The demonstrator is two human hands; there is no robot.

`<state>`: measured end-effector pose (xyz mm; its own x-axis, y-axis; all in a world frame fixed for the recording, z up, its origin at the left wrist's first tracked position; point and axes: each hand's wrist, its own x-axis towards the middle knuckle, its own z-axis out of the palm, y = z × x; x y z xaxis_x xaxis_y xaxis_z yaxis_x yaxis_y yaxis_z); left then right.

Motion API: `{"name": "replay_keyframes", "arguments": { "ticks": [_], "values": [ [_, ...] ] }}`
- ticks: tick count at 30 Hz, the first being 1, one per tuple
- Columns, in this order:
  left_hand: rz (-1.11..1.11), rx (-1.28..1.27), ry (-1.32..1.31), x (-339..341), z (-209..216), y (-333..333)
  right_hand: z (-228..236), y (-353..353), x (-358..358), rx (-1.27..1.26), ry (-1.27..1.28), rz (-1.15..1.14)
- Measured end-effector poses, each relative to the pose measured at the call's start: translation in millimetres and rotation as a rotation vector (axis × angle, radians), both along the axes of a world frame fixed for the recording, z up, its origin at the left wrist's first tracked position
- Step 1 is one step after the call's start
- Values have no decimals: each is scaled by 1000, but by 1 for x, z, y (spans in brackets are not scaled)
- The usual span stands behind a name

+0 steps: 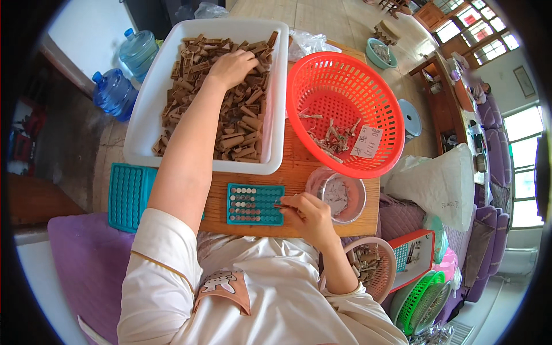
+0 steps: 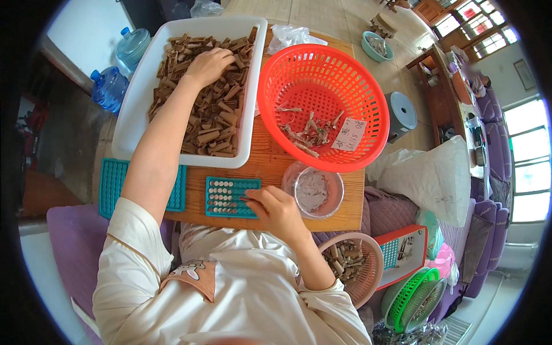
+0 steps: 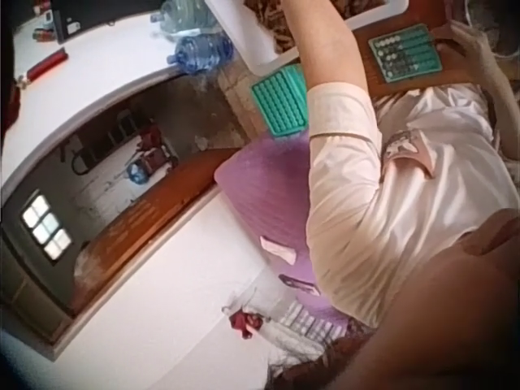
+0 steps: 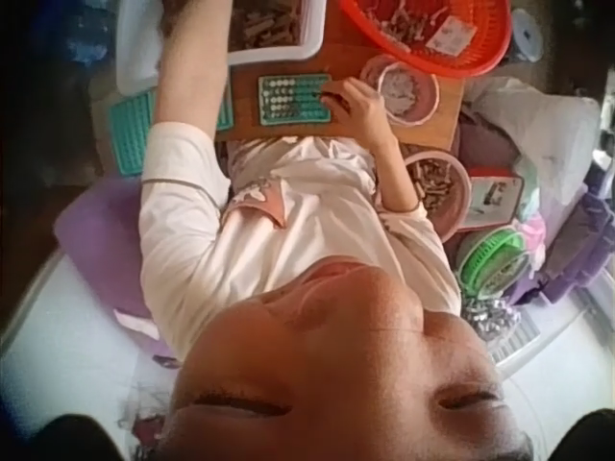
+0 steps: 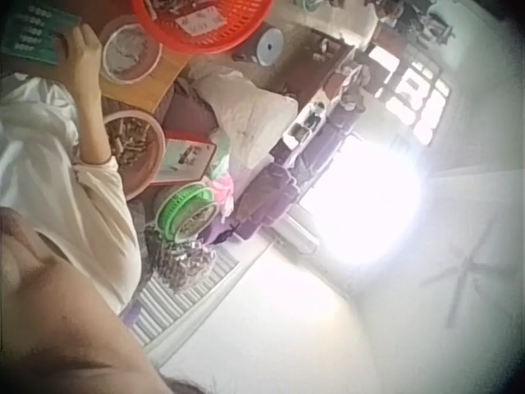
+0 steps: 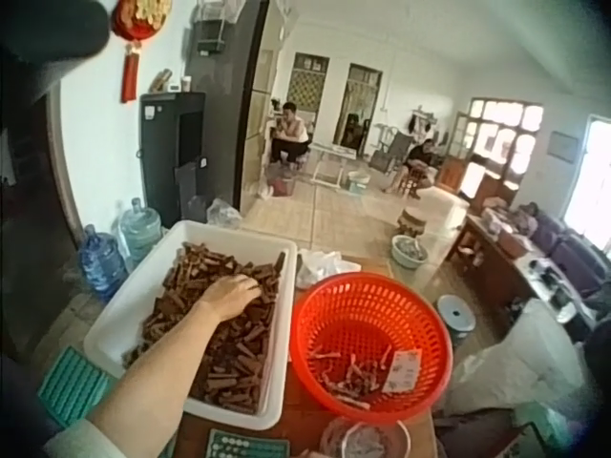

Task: The person assembles a plastic base by hand, fitting small plastic and metal components together.

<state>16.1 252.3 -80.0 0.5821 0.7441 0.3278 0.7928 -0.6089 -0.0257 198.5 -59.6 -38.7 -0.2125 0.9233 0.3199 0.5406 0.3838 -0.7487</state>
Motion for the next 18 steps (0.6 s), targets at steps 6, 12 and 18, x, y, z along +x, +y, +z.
{"name": "replay_keyframes", "arguments": {
  "ticks": [6,12,18],
  "values": [
    [94,-176,133,29,-9,0,6,1,-1,11,-35,47],
    [105,-313,80,32,26,3,8,2,7,20,22,-17],
    [237,-1407,-2222,26,80,-34,18,12,9,109,95,-201]
  ]
}}
